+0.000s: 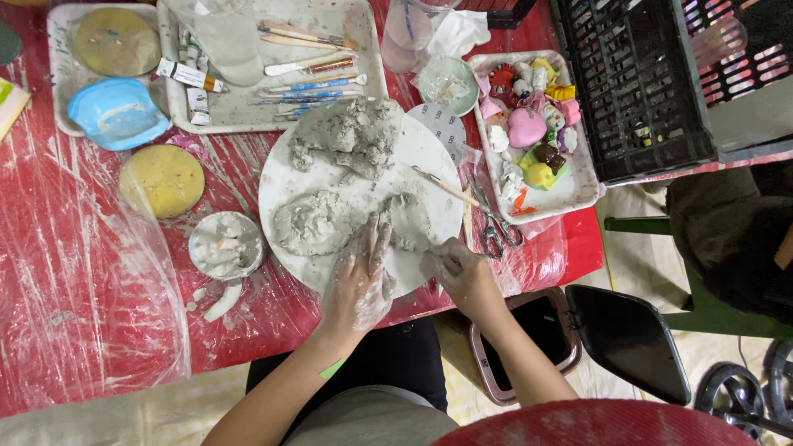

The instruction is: The person sits at a table covered with red plastic and shapes gray clay on a white plate, pressing and forming clay pieces by hand. They dip their fingers into a small bowl of water and use a wooden stick to help shape and smooth the clay pieces.

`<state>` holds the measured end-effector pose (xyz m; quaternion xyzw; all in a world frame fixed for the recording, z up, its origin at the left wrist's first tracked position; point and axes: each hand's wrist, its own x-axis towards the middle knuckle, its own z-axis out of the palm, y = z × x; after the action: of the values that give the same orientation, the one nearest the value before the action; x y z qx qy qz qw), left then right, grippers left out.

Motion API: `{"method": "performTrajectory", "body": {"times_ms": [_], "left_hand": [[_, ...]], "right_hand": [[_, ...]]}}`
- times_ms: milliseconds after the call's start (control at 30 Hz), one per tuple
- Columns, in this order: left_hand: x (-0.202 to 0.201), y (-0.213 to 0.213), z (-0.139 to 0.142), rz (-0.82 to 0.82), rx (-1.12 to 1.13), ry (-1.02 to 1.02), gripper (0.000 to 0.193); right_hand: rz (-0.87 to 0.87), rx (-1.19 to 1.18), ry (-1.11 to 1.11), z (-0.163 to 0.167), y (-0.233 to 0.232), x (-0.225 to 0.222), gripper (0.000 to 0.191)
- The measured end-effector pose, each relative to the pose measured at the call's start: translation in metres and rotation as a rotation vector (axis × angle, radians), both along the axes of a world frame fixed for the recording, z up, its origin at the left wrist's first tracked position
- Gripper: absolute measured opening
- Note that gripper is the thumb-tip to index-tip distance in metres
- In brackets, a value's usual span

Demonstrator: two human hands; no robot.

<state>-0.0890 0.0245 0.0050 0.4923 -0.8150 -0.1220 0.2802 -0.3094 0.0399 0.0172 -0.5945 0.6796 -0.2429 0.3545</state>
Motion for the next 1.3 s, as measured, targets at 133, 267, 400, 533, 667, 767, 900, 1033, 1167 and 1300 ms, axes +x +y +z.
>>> {"method": "performTrajectory", "body": {"times_ms": [133,267,400,533,667,767,900,1033,1167,1300], "left_hand": [[-0.007,0.003,-0.002,-0.01,-0.021,0.032,0.091],[-0.012,0.001,-0.004,0.01,0.059,0.001,0.09],[-0.016,0.001,0.001,0.022,0.041,-0.104,0.09],[-0.014,-0.002,0.007,0.031,-0.084,-0.037,0.08],[-0.015,-0.003,0.007,0.07,-0.005,0.109,0.09],[-0.018,-0.013,0.004,0.123,-0.116,-0.131,0.079],[-0.011,-0.023,0.004,0.113,-0.232,-0.357,0.059],[0.022,-0.031,0.003,0.028,-0.516,-0.212,0.039],[0.064,-0.036,-0.008,0.099,0.602,0.835,0.02],[0.096,-0.037,-0.016,0.099,0.712,1.289,0.023]], "right_hand": [[-0.13,-0.004,0.066,0.003,-0.002,0.024,0.025],[-0.161,-0.088,0.069,0.016,-0.021,0.033,0.022],[-0.17,-0.048,0.257,0.025,-0.048,0.029,0.03],[-0.025,-0.103,0.113,0.02,-0.038,0.04,0.032],[-0.041,-0.07,-0.02,0.014,-0.027,0.034,0.034],[-0.051,-0.034,0.017,0.014,-0.023,0.021,0.027],[-0.036,0.014,-0.143,0.018,-0.019,0.005,0.028],[0.037,0.05,-0.223,0.024,-0.018,-0.009,0.023],[0.084,0.049,-0.136,0.024,-0.029,-0.009,0.024],[0.078,-0.072,0.004,0.02,-0.046,0.005,0.028]]}}
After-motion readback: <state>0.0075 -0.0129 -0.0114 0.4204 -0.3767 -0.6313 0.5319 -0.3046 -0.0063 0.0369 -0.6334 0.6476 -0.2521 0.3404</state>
